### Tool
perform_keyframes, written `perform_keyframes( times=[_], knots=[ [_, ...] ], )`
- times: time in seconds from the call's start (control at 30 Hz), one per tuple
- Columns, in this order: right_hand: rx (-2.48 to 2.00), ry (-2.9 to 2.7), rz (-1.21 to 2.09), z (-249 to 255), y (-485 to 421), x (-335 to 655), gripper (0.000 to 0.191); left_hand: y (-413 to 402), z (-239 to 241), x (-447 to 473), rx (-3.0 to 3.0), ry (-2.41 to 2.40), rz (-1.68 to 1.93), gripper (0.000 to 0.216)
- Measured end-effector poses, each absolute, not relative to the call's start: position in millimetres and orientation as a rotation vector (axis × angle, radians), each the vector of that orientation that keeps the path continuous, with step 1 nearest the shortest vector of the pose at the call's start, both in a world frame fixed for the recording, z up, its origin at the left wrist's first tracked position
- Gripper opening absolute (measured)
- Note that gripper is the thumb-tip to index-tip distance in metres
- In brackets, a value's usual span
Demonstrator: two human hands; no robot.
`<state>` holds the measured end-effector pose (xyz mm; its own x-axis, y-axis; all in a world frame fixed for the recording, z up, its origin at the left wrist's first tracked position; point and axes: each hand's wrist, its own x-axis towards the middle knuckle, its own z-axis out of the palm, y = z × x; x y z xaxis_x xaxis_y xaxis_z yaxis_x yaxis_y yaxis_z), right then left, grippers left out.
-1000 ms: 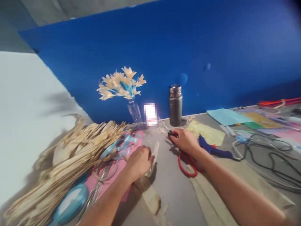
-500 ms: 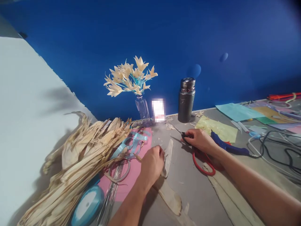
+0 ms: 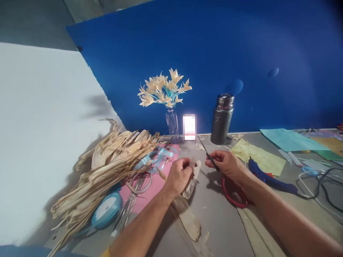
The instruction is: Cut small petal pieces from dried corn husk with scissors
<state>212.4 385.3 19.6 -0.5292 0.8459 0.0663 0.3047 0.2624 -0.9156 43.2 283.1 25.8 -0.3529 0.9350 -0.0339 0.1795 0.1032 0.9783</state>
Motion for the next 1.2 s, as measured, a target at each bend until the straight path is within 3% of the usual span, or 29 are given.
perform_keyframes(
  times=[0.1, 0.17, 0.23, 0.43, 0.53, 0.73, 0.9, 1.2],
  knots=[
    [-1.284, -2.395, 0.633, 24, 402, 230, 0.028, 288, 32, 41, 1.067, 1.628, 1.369, 0.019],
    [-1.357, -2.558, 0.419, 27, 407, 238, 0.017, 291, 31, 38, 1.065, 1.595, 1.423, 0.019],
    [-1.336, -2.641, 0.414, 26, 405, 242, 0.011, 293, 27, 35, 1.077, 1.586, 1.488, 0.017],
    [-1.323, -2.798, 0.335, 12, 395, 236, 0.024, 292, 17, 32, 1.157, 1.632, 1.481, 0.007],
    [-1.334, -2.833, 0.34, 8, 398, 239, 0.019, 289, 17, 33, 1.1, 1.576, 1.486, 0.01],
    [-1.14, -2.729, 0.732, 21, 401, 243, 0.016, 286, 17, 39, 1.028, 1.442, 1.595, 0.017],
    [-0.891, -2.229, 1.195, 27, 370, 210, 0.04, 284, 18, 43, 1.132, 1.522, 1.61, 0.019],
    [-1.147, -2.565, 0.372, 23, 338, 196, 0.03, 282, 4, 50, 1.813, 2.117, 1.274, 0.013]
  ],
)
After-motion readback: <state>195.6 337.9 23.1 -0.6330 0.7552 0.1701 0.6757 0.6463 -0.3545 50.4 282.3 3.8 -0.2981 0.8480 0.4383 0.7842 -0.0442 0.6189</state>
